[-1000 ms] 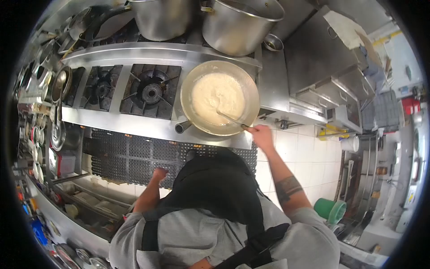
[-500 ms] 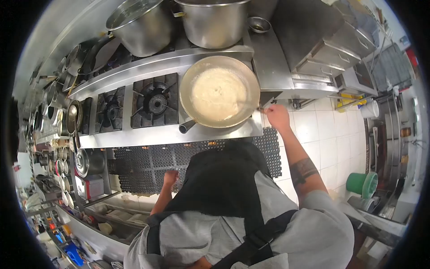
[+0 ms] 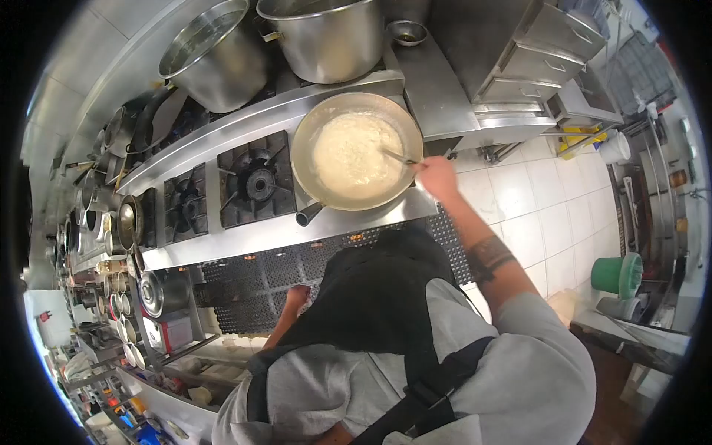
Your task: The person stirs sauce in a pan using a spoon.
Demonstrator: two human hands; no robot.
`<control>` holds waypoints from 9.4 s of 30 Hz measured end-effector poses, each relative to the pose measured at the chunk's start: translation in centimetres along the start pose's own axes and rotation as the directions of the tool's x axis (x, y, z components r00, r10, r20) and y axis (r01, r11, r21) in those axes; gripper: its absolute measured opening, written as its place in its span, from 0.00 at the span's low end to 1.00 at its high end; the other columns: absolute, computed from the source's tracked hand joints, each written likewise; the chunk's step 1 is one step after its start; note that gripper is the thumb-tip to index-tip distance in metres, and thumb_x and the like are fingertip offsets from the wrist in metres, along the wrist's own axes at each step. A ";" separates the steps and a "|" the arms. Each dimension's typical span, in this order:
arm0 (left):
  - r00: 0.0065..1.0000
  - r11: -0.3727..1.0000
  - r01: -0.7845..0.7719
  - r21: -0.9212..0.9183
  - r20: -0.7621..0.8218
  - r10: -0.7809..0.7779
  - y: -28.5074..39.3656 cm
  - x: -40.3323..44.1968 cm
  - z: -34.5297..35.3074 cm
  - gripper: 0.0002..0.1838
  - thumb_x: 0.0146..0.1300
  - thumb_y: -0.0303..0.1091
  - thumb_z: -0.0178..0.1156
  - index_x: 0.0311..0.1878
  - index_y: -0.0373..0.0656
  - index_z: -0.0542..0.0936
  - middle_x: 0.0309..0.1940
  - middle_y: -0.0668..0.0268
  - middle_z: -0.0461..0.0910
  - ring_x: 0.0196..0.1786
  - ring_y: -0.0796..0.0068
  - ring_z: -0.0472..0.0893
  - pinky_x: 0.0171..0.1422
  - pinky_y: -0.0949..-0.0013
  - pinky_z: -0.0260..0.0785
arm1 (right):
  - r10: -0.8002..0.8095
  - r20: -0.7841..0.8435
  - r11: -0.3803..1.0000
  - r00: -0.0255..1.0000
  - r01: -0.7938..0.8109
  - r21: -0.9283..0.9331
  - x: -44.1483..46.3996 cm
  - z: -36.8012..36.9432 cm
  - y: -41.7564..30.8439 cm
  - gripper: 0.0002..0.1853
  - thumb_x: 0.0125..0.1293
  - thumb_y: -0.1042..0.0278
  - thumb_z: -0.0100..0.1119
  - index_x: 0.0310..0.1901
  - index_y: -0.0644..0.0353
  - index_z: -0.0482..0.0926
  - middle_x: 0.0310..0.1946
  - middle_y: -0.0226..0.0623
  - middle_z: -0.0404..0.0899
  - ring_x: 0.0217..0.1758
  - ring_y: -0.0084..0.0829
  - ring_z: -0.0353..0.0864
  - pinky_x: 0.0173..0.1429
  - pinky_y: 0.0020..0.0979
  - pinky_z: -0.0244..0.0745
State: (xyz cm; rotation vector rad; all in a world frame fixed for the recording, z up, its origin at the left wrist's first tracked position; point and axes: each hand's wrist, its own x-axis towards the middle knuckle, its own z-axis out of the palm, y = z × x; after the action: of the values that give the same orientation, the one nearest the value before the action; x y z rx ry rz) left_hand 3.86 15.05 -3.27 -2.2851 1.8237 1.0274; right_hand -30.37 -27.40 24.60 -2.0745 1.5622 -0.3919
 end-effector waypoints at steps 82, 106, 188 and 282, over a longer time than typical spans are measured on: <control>0.752 0.581 0.419 -0.698 -0.093 -0.653 8.0 12.6 -6.3 0.26 0.54 0.50 0.64 0.48 0.38 0.79 0.43 0.48 0.81 0.50 0.49 0.80 0.54 0.53 0.73 | 0.106 0.173 0.992 0.979 -0.092 -0.083 -1.1 -4.5 -0.1 0.14 0.62 0.61 0.56 0.32 0.65 0.82 0.19 0.40 0.79 0.24 0.28 0.80 0.32 0.31 0.71; 0.925 0.836 0.263 -0.482 -0.121 -0.361 1.7 11.1 7.1 0.32 0.51 0.53 0.66 0.51 0.35 0.78 0.48 0.45 0.79 0.55 0.48 0.78 0.59 0.56 0.70 | -0.016 -0.011 0.988 1.000 0.014 -0.151 2.4 1.3 -1.9 0.14 0.63 0.59 0.54 0.38 0.62 0.82 0.33 0.54 0.79 0.39 0.53 0.78 0.43 0.45 0.73; 0.431 -0.013 0.530 -0.848 0.282 -0.857 26.1 -13.6 13.0 0.20 0.57 0.44 0.63 0.43 0.35 0.82 0.33 0.53 0.84 0.34 0.63 0.84 0.43 0.63 0.74 | -0.756 -0.019 0.634 0.654 0.726 -0.265 17.5 -7.7 1.6 0.10 0.66 0.74 0.50 0.48 0.61 0.71 0.43 0.45 0.75 0.46 0.50 0.75 0.47 0.45 0.72; 0.605 0.180 0.414 -0.892 0.122 -0.787 13.6 2.4 2.5 0.21 0.53 0.43 0.65 0.43 0.34 0.81 0.38 0.51 0.83 0.44 0.58 0.83 0.49 0.62 0.73 | -0.218 0.306 0.959 0.927 0.262 -0.109 5.7 -9.0 1.8 0.15 0.69 0.72 0.48 0.55 0.61 0.68 0.47 0.51 0.76 0.51 0.51 0.75 0.55 0.41 0.69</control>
State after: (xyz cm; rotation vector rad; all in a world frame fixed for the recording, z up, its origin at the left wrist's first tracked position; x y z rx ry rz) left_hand -9.08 9.90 -1.55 -3.4628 -0.0798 1.5835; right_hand -34.77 -35.27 30.66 -2.3252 1.1991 -0.0472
